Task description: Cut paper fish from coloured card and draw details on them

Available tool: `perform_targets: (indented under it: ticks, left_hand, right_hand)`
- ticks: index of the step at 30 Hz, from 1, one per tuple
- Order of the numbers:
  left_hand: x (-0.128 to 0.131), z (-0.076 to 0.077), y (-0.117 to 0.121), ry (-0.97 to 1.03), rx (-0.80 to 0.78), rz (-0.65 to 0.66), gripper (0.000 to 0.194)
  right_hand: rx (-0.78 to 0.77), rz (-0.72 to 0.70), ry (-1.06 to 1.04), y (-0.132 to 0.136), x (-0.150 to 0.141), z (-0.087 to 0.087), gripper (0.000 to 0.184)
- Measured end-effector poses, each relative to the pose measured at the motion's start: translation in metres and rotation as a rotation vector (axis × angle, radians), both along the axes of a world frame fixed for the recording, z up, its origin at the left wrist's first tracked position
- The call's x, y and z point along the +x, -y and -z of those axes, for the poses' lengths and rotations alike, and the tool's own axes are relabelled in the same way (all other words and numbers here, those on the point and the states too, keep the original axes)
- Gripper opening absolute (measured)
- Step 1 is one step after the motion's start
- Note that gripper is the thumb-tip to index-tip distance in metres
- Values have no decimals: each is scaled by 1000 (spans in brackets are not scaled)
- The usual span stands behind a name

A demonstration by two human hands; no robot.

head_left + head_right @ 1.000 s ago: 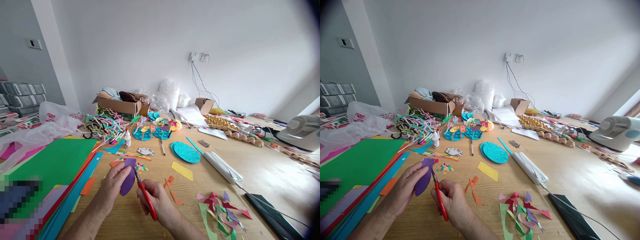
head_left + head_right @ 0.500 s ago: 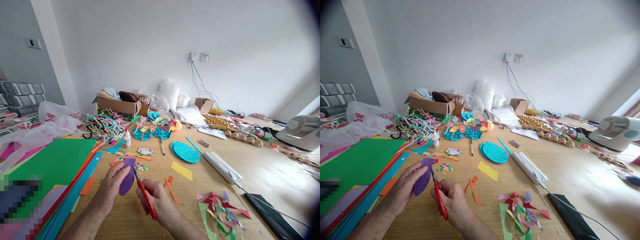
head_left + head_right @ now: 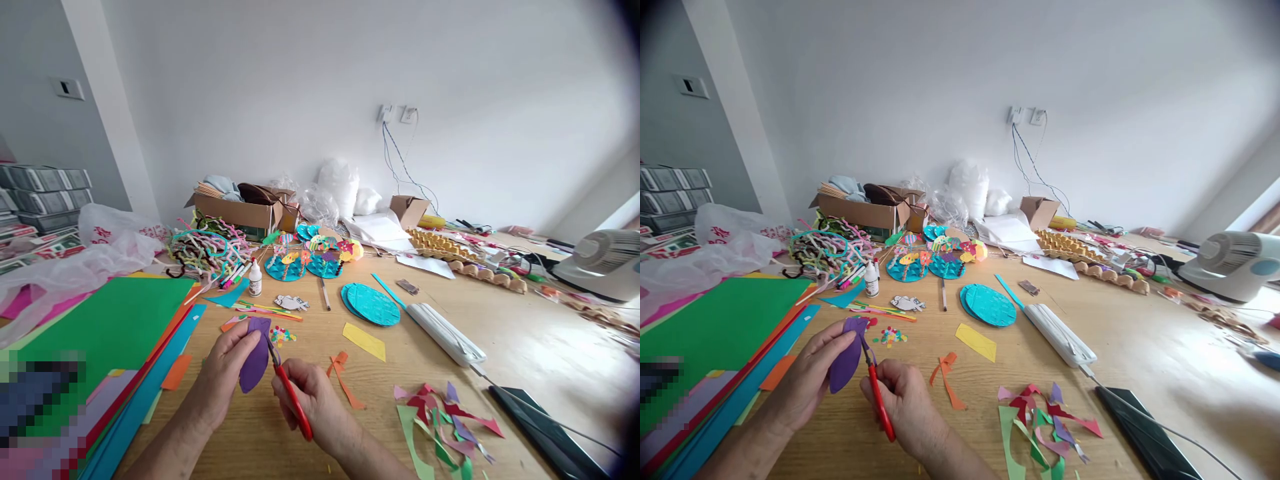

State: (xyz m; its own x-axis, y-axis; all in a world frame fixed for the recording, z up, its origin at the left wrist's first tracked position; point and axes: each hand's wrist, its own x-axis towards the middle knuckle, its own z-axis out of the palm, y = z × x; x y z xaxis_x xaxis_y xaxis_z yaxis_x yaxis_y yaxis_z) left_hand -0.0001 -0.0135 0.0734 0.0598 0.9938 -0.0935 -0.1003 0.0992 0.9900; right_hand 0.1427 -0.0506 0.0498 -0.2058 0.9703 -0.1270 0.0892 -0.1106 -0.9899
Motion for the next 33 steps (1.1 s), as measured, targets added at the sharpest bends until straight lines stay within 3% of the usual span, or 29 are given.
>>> perform_targets:
  ticks: [14,22,33]
  left_hand:
    - [-1,-5,-1,56,8,-43,28]
    - [-1,-8,-1,142,33,74,21]
    - [5,-4,3,87,-32,59,26]
  right_hand:
    - [8,-33,53,0,2,2,26]
    - [-54,-58,-24,0,-3,4,23]
    - [-74,-95,-110,3,-5,1,43]
